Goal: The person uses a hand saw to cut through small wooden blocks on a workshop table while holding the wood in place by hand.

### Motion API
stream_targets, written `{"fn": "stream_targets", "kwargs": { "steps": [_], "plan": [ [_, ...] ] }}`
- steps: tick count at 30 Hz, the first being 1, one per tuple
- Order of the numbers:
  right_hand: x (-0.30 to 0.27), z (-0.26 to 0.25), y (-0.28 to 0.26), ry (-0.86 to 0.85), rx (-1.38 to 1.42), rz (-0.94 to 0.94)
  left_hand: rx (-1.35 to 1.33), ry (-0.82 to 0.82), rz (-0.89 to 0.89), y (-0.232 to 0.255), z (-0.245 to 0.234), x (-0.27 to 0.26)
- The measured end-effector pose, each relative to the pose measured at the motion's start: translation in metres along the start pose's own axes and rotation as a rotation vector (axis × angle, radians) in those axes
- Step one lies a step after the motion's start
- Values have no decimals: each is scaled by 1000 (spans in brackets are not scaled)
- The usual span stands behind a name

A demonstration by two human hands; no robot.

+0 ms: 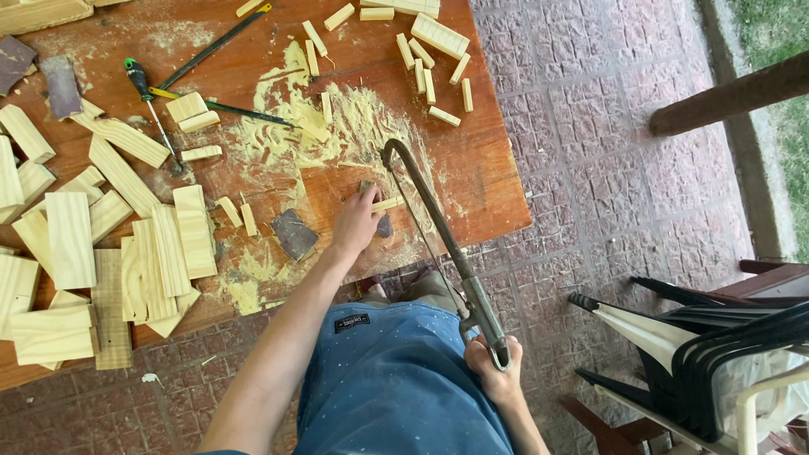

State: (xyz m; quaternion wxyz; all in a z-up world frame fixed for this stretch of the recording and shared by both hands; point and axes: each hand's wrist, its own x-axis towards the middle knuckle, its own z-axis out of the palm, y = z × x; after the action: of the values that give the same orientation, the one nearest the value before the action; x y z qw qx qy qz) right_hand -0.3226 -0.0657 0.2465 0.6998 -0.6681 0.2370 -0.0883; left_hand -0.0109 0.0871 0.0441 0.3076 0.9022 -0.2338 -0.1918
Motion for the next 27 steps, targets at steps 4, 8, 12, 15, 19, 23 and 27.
{"fn": "stream_targets", "kwargs": {
  "steps": [4, 8, 12, 15, 19, 23, 27],
  "plan": [
    [6, 7, 8, 12, 47, -3, -21, -35, -51, 4, -5, 6],
    [15, 14, 19, -7, 206, -9, 14, -63, -37, -5, 1, 14],
    [22, 19, 25, -29, 236, -50, 8, -79, -58, -2, -9, 15],
    [24, 21, 28, -52, 281, -77, -3, -89, -79, 3, -14, 15],
    [23, 25, 28, -28, 290, -32, 15, -103, -102, 3, -16, 17],
    [21, 25, 28, -17, 289, -19, 67, -98, -98, -2, -11, 22],
    [18, 28, 21, -24, 275, 1, 84, -110, -123, -2, -13, 25]
  ]
}}
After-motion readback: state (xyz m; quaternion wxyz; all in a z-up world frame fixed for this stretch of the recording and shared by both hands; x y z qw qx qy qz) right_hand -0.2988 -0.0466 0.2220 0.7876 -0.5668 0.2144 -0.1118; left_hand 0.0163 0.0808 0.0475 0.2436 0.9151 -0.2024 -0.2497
